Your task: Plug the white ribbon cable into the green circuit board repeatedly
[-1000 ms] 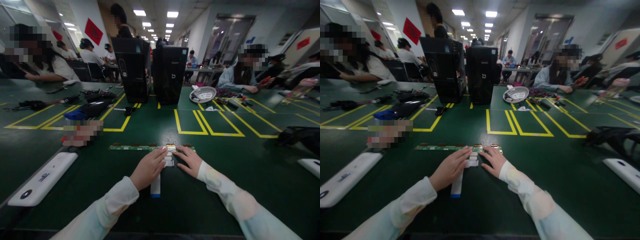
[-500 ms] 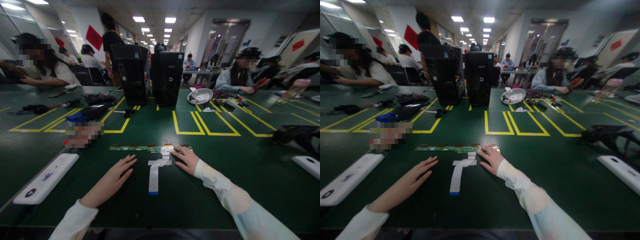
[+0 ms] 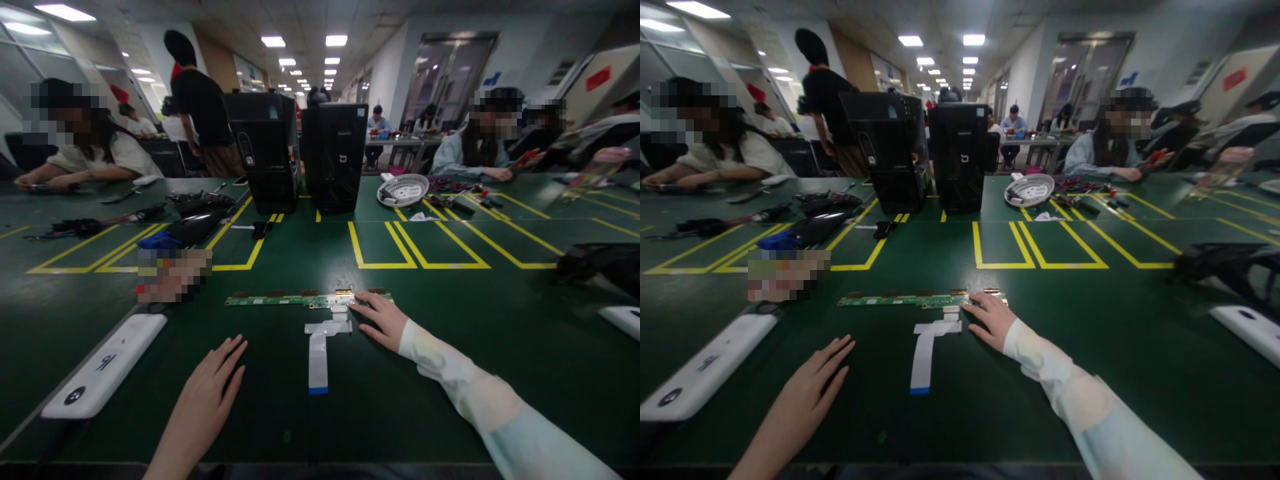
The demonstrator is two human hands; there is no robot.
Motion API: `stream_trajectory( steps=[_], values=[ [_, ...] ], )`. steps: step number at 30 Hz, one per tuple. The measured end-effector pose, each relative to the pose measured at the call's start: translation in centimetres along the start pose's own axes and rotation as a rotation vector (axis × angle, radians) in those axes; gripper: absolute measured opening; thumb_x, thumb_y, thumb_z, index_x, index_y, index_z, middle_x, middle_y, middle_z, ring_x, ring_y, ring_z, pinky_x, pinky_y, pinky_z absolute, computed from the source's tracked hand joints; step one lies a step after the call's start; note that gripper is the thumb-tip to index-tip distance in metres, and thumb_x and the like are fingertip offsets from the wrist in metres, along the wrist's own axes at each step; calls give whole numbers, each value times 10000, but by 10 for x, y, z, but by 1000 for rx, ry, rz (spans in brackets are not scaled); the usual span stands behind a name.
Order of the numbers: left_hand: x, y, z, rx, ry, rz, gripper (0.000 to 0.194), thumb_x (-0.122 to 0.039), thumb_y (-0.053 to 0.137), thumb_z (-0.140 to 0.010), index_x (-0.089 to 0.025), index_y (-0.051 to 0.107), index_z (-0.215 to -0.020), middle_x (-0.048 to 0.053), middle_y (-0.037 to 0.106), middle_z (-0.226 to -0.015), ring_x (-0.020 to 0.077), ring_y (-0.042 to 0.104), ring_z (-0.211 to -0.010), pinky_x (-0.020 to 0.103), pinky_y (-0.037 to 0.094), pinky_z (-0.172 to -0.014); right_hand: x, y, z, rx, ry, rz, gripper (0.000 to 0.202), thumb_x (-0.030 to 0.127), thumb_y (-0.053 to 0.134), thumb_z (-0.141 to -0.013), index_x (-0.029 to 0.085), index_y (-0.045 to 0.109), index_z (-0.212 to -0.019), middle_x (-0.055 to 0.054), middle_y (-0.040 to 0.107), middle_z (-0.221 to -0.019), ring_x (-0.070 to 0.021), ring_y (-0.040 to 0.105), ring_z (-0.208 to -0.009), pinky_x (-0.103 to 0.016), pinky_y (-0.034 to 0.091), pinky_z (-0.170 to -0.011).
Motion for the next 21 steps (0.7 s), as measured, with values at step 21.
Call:
stream_trajectory(
  steps=[21],
  values=[
    [-12, 5, -23, -67, -50, -31, 481, -422, 354, -946, -140, 585, -1261, 151, 589, -1315, 288, 549, -1217, 487, 436, -1033, 26, -4, -4, 145, -11, 21, 517, 479, 493, -920, 255, 497, -1385, -165, 379, -1479, -320, 346, -1370, -554, 293, -1098]
  ],
)
Point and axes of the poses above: each hand's wrist, its own z-axis away from the middle knuckle, its own y-axis out of the palm, x = y × z, the point moved 1 cm from there along -z, towards the middle knuckle
